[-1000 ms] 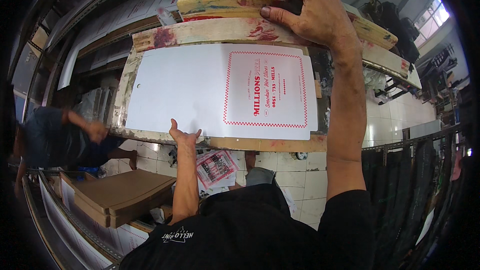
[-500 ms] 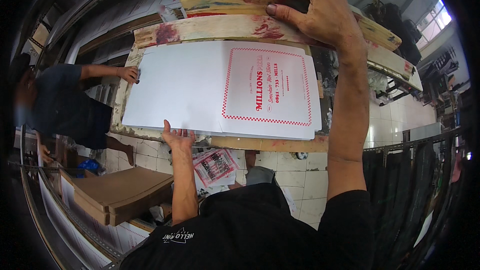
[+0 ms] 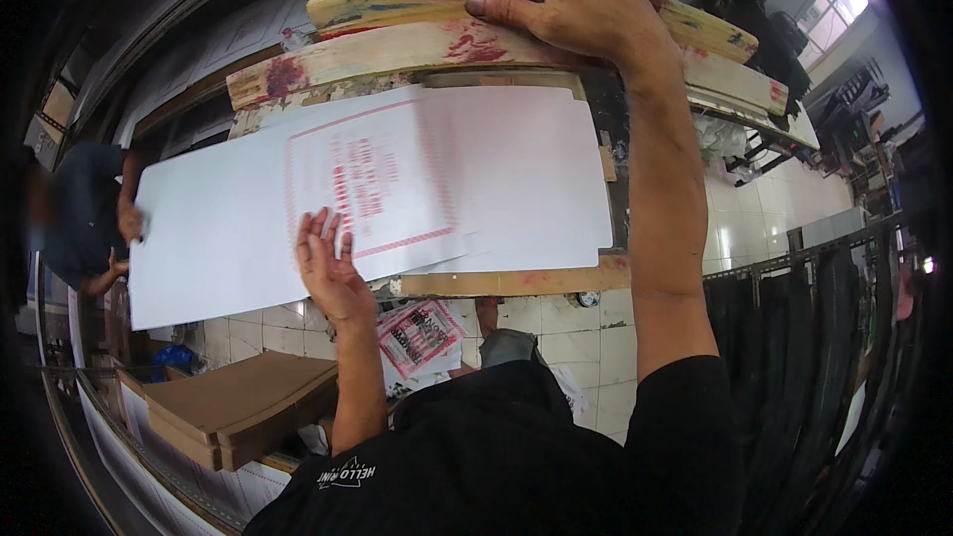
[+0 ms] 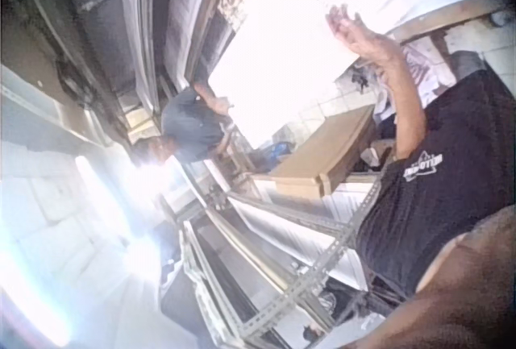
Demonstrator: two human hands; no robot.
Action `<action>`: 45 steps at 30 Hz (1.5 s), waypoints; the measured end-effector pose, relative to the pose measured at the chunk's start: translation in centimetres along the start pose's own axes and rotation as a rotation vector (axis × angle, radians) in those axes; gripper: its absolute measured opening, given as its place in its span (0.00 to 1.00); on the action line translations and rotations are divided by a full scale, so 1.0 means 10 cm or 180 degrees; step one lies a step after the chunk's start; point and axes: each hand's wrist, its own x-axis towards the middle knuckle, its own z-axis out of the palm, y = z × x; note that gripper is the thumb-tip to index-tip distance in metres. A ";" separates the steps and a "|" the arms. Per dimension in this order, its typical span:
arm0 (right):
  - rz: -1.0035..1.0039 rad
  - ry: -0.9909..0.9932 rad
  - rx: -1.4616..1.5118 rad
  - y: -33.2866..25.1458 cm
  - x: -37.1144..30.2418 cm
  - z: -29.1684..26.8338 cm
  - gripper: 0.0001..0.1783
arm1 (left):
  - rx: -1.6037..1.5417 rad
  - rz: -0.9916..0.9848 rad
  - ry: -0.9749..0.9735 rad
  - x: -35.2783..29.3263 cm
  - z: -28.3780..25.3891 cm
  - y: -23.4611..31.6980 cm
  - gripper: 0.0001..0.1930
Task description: The person performs screen printing on white sheets using a red ink screen and squeegee. They repeatedly place sheets on a table, pull ink across the screen, lift the screen to reveal printed text, and stack the printed sheets. Another person assists by handling and stacking the printed sheets.
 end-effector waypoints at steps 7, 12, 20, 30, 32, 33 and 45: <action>0.0219 -0.0072 0.0279 -0.12 0.11 -0.10 0.26 | 0.0624 -0.2004 0.1058 -0.14 -0.44 -0.91 0.43; 0.0197 -0.0032 0.0245 -0.12 0.14 -0.10 0.26 | 0.0201 -0.2049 0.1721 0.26 -1.08 -1.24 0.49; 0.0419 -0.0177 0.0309 -0.11 0.15 -0.14 0.26 | -0.0324 -0.2041 0.1929 0.37 -1.15 -1.12 0.44; -0.0136 0.0106 0.0055 0.06 -0.04 0.14 0.27 | -0.0131 -0.2138 0.1578 0.30 -1.37 -1.08 0.48; -0.0117 0.0040 0.0092 -0.06 -0.21 0.15 0.25 | 0.0414 -0.1503 0.1075 0.25 -1.14 -0.98 0.49; -0.0136 0.0039 0.0137 -0.11 -0.33 0.19 0.24 | 0.0676 -0.1189 0.0819 0.21 -0.94 -0.88 0.49; 0.0494 -0.0455 0.0783 -0.34 -2.49 2.02 0.25 | 0.0994 -0.0918 -0.0398 -0.33 -1.47 -0.97 0.41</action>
